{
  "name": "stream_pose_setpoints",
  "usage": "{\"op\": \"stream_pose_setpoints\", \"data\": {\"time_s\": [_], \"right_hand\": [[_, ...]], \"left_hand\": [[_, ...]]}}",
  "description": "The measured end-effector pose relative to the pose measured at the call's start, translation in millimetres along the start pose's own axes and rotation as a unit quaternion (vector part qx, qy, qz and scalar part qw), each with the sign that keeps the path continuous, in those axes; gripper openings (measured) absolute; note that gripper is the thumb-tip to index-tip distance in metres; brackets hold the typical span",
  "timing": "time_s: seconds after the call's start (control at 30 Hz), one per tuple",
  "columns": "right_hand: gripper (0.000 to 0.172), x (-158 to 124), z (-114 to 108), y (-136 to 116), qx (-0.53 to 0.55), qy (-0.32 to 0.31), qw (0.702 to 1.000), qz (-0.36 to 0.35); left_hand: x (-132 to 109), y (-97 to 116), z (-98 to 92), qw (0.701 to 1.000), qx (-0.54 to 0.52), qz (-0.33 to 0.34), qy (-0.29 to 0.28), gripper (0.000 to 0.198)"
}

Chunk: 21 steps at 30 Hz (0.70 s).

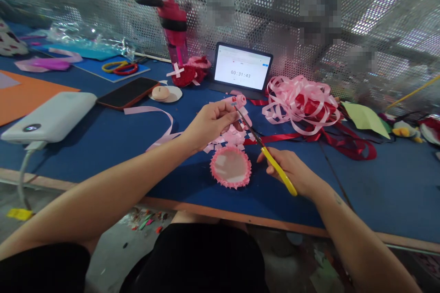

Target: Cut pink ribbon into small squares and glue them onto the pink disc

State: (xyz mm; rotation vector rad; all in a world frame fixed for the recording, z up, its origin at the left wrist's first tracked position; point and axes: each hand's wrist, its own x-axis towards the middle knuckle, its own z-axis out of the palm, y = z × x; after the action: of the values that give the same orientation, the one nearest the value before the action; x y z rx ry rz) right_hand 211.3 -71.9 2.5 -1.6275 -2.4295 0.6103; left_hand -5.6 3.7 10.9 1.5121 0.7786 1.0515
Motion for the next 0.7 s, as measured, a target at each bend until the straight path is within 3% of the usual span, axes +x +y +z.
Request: {"op": "stream_pose_setpoints", "data": {"time_s": [0.7], "right_hand": [[0.026,3.1,4.7,9.2,0.066,0.026,0.997,0.022]], "left_hand": [[2.1,-0.7,-2.0,1.000,-0.006,-0.010,0.004,0.012]]}}
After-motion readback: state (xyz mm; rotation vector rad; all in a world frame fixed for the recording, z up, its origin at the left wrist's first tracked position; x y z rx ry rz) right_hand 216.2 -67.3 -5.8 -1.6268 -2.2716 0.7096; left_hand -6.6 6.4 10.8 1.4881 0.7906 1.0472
